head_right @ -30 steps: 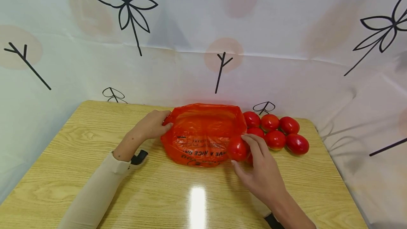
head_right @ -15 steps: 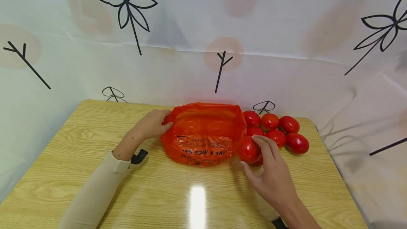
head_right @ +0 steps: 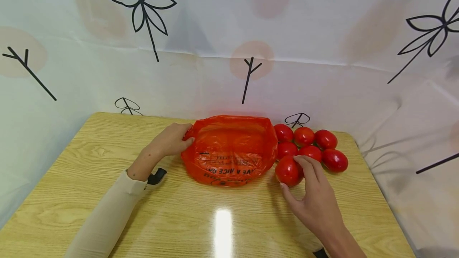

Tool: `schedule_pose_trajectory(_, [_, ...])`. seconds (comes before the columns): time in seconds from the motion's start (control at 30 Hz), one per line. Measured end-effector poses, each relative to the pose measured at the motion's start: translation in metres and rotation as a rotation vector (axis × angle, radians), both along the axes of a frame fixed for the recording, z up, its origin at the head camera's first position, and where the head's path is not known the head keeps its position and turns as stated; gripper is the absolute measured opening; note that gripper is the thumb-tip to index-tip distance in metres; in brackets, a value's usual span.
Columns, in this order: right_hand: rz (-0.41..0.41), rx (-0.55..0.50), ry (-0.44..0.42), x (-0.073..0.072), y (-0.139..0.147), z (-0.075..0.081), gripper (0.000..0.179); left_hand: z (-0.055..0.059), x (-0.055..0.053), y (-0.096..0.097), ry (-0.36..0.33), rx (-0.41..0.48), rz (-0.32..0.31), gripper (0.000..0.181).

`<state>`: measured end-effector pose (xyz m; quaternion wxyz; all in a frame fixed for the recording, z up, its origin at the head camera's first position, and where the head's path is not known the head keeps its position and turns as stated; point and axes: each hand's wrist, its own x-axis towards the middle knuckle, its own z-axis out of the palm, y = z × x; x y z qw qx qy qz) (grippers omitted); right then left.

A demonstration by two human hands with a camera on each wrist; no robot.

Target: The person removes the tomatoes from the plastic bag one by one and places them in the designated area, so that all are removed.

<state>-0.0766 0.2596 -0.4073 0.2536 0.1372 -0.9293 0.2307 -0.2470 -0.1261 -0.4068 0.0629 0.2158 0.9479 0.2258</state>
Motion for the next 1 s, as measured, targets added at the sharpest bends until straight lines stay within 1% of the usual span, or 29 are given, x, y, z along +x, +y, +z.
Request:
schedule_pose_trajectory(0.17, [-0.036, 0.014, -0.032, 0.002, 0.004, 0.0, 0.083, 0.0, 0.0, 0.0, -0.003, -0.011, -0.001, 0.034])
schedule_pose_trajectory(0.3, [-0.064, 0.015, -0.036, 0.001, 0.008, 0.0, 0.084, -0.001, -0.001, 0.0, -0.001, -0.019, -0.004, 0.037])
schedule_pose_trajectory(0.43, [-0.094, 0.014, -0.032, 0.0, 0.013, 0.0, 0.08, -0.002, -0.001, 0.0, 0.002, -0.016, -0.009, 0.036])
schedule_pose_trajectory(0.5, [-0.111, 0.018, -0.043, 0.0, 0.016, 0.002, 0.078, -0.002, -0.001, 0.0, 0.004, -0.016, -0.009, 0.035])
schedule_pose_trajectory(0.7, [-0.149, 0.02, -0.093, -0.002, 0.023, 0.005, 0.075, -0.001, -0.001, 0.0, 0.007, -0.019, -0.01, 0.036])
schedule_pose_trajectory(0.9, [-0.208, 0.003, -0.168, -0.004, 0.031, 0.008, 0.076, 0.001, 0.001, 0.001, -0.005, -0.019, 0.0, 0.037])
schedule_pose_trajectory(1.0, [-0.224, 0.005, -0.184, -0.005, 0.035, 0.008, 0.075, 0.002, 0.001, 0.001, -0.01, -0.019, 0.002, 0.036])
